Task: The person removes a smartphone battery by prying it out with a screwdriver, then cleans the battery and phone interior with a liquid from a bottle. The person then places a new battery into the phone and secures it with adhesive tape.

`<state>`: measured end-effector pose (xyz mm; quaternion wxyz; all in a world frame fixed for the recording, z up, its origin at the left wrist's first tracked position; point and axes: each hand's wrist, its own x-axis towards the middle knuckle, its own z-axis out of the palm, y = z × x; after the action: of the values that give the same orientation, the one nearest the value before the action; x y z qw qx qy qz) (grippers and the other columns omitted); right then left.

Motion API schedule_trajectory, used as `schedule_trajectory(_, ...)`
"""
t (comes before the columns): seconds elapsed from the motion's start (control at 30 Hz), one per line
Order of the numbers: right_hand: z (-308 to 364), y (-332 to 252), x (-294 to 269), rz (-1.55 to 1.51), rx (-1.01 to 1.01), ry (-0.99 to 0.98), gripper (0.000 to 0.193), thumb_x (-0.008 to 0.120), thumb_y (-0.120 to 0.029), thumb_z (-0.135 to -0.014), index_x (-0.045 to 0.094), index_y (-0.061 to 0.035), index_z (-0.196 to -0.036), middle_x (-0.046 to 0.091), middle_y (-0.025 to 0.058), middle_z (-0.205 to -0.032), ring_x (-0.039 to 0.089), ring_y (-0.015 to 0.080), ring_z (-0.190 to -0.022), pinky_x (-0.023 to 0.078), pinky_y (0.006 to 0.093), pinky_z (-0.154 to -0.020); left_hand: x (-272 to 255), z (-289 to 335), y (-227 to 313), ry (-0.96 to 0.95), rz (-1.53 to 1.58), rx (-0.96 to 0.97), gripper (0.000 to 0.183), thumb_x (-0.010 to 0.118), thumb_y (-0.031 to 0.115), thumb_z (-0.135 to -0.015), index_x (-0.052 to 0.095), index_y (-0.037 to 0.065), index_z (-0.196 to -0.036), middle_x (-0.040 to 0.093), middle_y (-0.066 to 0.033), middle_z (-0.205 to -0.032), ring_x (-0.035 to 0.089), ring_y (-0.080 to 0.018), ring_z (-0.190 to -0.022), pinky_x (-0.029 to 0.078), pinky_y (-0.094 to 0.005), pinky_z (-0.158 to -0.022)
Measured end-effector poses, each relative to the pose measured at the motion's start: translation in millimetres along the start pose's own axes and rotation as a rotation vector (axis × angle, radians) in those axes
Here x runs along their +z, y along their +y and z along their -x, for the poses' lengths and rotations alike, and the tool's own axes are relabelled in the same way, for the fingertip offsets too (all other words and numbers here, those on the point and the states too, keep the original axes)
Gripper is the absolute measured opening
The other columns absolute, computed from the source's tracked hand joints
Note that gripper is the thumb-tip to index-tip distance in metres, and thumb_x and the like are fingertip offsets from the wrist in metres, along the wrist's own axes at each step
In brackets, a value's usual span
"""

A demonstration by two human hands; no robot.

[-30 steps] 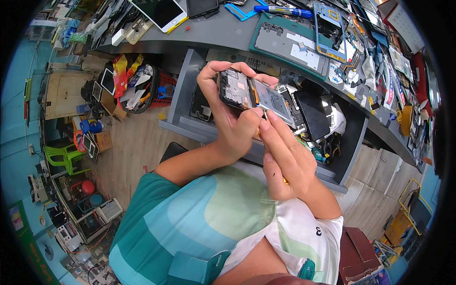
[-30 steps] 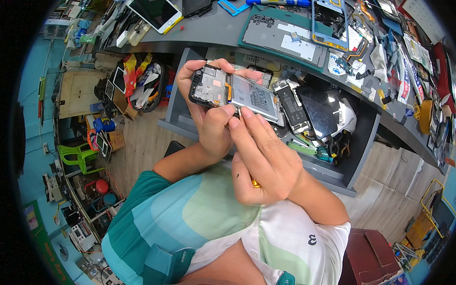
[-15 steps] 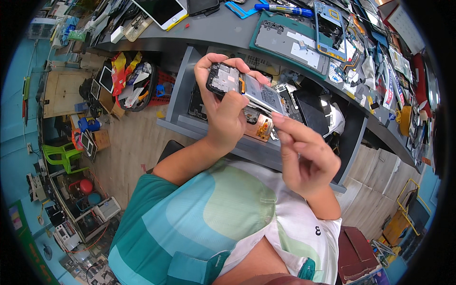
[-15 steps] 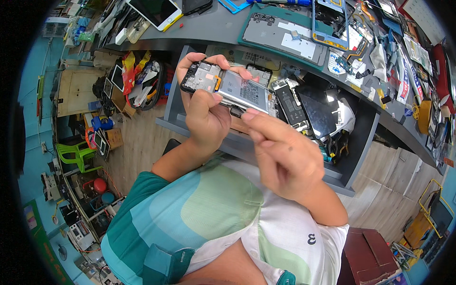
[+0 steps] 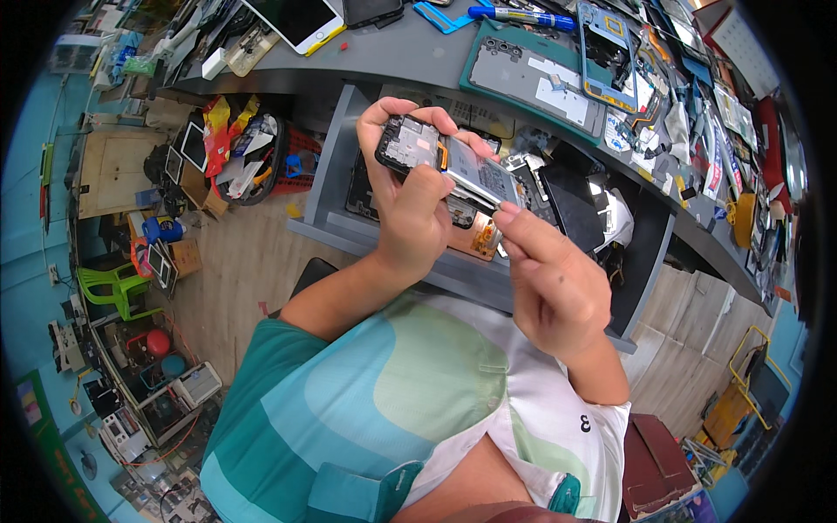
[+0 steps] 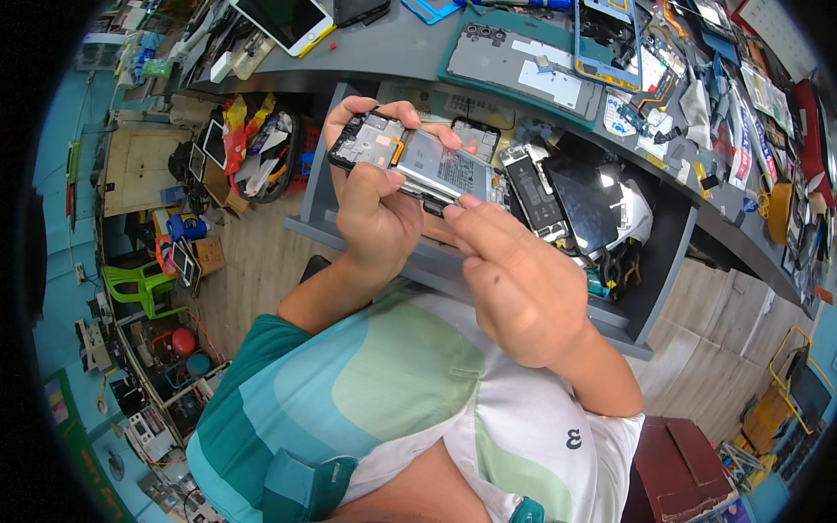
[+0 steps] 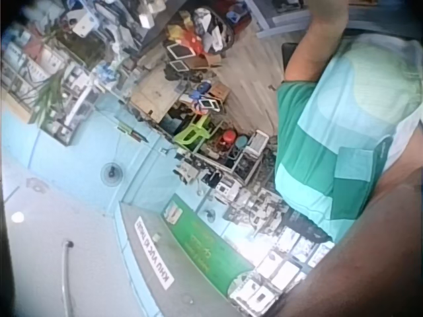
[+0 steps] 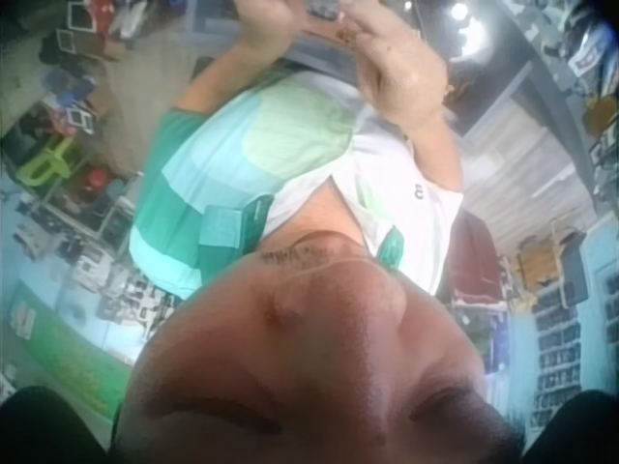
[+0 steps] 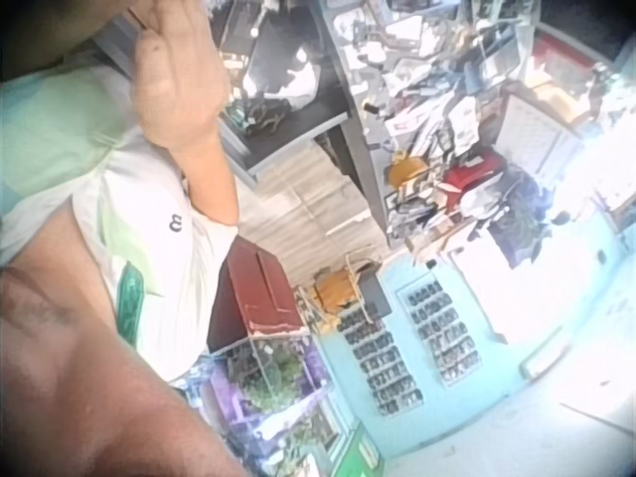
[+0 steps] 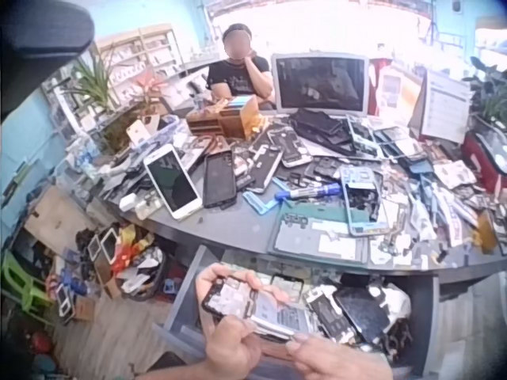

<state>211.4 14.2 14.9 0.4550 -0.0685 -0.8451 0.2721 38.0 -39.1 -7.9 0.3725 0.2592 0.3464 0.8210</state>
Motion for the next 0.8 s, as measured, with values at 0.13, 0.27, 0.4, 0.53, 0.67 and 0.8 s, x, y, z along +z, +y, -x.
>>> schedule_trajectory(0.13, -1.0, -2.3, 1.4, 0.174, -0.154, -0.058, 0.022, 0.072, 0.004, -0.083, 0.051, 0.0023, -0.091, 0.073, 0.0325, -0.112, 0.076, 0.0479, -0.102, 0.068, 0.0517, -0.084, 3.5, -0.4, 1.6, 0.038, 0.012, -0.05, 0.065, 0.046, 0.003, -0.077, 0.031, 0.011, -0.14, 0.051, -0.0176, -0.121, 0.067, -0.0391, -0.104, 0.056, -0.0651, -0.096)
schedule_trajectory(0.27, -1.7, -4.9, 3.7, 0.237, -0.185, -0.077, 0.024, 0.07, 0.005, -0.084, 0.05, 0.0005, -0.095, 0.073, 0.0322, -0.112, 0.075, 0.0479, -0.104, 0.067, 0.053, -0.085, 2.7, 1.5, -0.1, 0.064, -0.018, -0.058, 0.063, 0.046, 0.007, -0.078, 0.032, 0.013, -0.14, 0.051, -0.0165, -0.121, 0.066, -0.0405, -0.107, 0.055, -0.0709, -0.098)
schedule_trajectory(0.4, -1.8, -6.2, 4.2, 0.28, -0.185, -0.093, 0.024, 0.069, 0.005, -0.084, 0.049, -0.0005, -0.097, 0.073, 0.0322, -0.113, 0.075, 0.0479, -0.106, 0.067, 0.0546, -0.087, 4.8, 1.7, -1.8, 0.079, -0.001, -0.066, 0.061, 0.046, 0.007, -0.08, 0.033, 0.014, -0.139, 0.051, -0.0153, -0.121, 0.066, -0.0397, -0.106, 0.056, -0.0698, -0.097)
schedule_trajectory(0.53, 1.0, -5.6, 8.5, 0.319, -0.186, -0.076, 0.023, 0.068, 0.006, -0.084, 0.049, -0.0014, -0.096, 0.073, 0.0313, -0.114, 0.074, 0.0482, -0.107, 0.066, 0.0554, -0.088, 4.2, 1.7, -7.8, 0.092, 0.023, -0.056, 0.057, 0.047, 0.008, -0.083, 0.034, 0.015, -0.138, 0.051, -0.0148, -0.122, 0.066, -0.0383, -0.106, 0.056, -0.0684, -0.096)
schedule_trajectory(0.67, 2.1, -3.7, 10.8, 0.335, -0.182, -0.078, 0.023, 0.068, 0.005, -0.083, 0.048, -0.0026, -0.093, 0.073, 0.0308, -0.115, 0.074, 0.049, -0.107, 0.065, 0.0563, -0.088, 5.6, 1.2, -8.6, 0.113, 0.023, -0.051, 0.056, 0.047, 0.006, -0.084, 0.035, 0.015, -0.138, 0.051, -0.0146, -0.121, 0.067, -0.0371, -0.105, 0.056, -0.0676, -0.096)
schedule_trajectory(0.8, 3.5, -2.6, 13.5, 0.364, -0.193, -0.068, 0.023, 0.068, 0.004, -0.083, 0.048, -0.0033, -0.091, 0.073, 0.0305, -0.116, 0.074, 0.0499, -0.107, 0.065, 0.0574, -0.088, 6.8, 1.1, -10.9, 0.127, 0.029, -0.059, 0.056, 0.046, 0.004, -0.084, 0.035, 0.016, -0.138, 0.051, -0.0146, -0.121, 0.067, -0.0362, -0.103, 0.057, -0.0667, -0.095)
